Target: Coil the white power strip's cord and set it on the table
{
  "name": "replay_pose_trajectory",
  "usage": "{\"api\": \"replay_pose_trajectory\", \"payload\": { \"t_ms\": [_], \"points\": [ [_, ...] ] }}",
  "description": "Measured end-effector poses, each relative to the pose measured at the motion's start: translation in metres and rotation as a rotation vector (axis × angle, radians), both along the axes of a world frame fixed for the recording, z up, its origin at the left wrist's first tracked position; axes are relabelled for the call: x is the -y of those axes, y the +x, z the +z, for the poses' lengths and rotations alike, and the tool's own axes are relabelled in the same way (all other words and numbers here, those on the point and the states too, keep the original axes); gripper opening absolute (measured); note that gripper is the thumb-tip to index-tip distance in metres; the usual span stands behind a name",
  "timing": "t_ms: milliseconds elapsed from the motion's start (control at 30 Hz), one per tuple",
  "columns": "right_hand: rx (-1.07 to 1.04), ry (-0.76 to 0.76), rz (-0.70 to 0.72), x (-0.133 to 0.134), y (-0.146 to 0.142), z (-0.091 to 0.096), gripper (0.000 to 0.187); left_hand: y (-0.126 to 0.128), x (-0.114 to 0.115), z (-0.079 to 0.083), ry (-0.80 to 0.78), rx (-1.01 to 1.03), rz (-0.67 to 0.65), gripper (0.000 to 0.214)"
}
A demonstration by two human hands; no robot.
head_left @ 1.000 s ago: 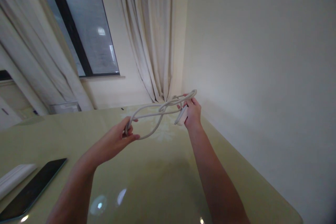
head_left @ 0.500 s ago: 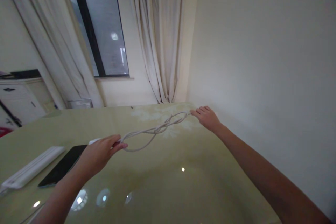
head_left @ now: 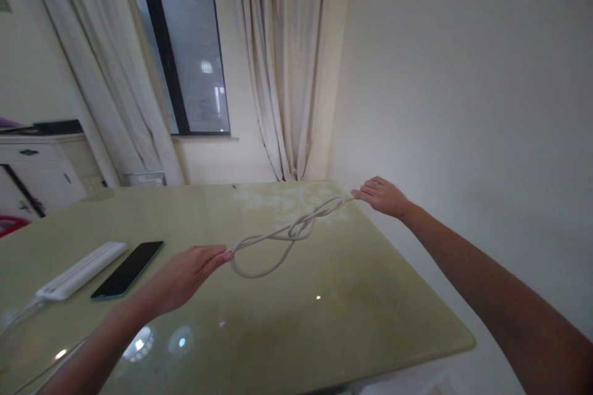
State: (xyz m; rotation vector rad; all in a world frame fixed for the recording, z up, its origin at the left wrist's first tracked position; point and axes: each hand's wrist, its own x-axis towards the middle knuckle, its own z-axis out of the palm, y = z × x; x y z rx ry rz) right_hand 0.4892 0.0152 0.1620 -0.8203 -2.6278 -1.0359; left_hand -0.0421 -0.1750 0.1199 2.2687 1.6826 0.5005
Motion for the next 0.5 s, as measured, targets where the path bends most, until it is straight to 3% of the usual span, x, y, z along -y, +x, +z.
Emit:
{"api": "replay_pose_trajectory", "payload": {
  "t_ms": [133,267,333,400,500],
  "points": [
    [-0.016,-0.081,-0.049,0.007,-0.014,0.005,0.034,-0.005,0.001,-0.007,-0.008,0.065,0.049,0.056],
    [-0.279,-0.393,-0.279,0.019,-0.061,-0.002,0.023,-0.014,-0.012,-0.026,0.019,0.138,0.109,0.055],
    [-0.371,-0.425,-0.339,0.025,-0.09,-0.006,0.021,-0.012,-0.018,-0.036,0.062,0.182,0.129,0.053],
    [-0.468,-0.433,-0.355,0.031,-0.118,-0.006,0.031,-0.003,-0.02,-0.043,0.084,0.273,0.117,0.049],
    [-0.578,-0.446,-0.349,0.041,-0.152,0.001,0.037,0.017,-0.013,-0.042,0.068,0.559,0.053,0.037]
  ]
}}
